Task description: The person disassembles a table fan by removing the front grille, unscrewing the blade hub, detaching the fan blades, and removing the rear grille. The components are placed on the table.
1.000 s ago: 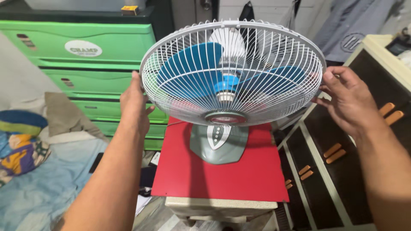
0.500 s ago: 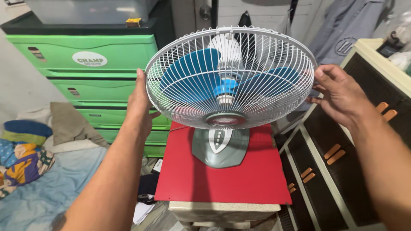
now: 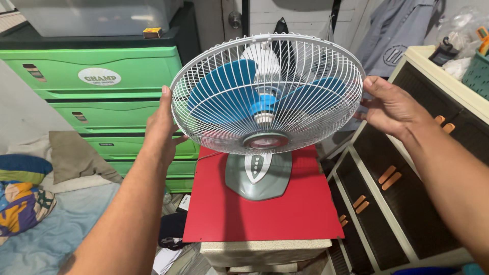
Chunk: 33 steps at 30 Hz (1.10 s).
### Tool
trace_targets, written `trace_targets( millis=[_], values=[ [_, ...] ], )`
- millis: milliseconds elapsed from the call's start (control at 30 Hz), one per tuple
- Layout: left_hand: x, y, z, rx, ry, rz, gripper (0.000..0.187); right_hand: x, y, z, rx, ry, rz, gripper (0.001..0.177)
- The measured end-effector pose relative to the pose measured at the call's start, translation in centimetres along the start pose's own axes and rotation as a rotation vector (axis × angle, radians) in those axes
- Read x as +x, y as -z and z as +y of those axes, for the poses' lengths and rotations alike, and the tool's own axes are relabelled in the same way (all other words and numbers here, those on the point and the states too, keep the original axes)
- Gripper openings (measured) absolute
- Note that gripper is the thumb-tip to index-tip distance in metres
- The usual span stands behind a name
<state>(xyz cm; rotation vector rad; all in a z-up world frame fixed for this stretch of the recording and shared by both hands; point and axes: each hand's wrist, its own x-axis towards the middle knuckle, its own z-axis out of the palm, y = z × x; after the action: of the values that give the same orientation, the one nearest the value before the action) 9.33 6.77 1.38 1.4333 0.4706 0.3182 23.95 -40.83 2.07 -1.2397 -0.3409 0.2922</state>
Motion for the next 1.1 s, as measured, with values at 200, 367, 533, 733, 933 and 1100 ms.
trace_targets(
  millis=[200,367,533,733,933,1100],
  values=[
    [0.5,0.4,-0.2,0.002,-0.010,-0.031,0.093,0.0,0.1,-0.8,-0.004,-0.095,0.050,0.034],
    [1.1,0.7,-0.5,-0.014,-0.017,-0.042,0.094,0.4,0.7,-1.4,-0.039,-0.090,0.070,0.024],
    [1.8,1.2,-0.8,-0.017,-0.029,-0.061,0.097,0.4,0.5,-2.7,-0.196,-0.103,0.009,0.018],
    [2.6,1.3,-0.6,0.015,-0.044,-0.079,0.100,-0.5,-1.8,-6.9,-0.700,0.006,0.067,0.026],
    [3.3,1.8,-0.9,0.020,-0.045,-0.086,0.104,-1.3,-2.8,-8.0,-1.276,0.070,0.018,0.028],
    [3.6,1.8,-0.7,0.021,-0.038,-0.088,0.105,-0.7,-2.3,-7.5,-1.246,0.195,-0.074,0.027]
  ],
)
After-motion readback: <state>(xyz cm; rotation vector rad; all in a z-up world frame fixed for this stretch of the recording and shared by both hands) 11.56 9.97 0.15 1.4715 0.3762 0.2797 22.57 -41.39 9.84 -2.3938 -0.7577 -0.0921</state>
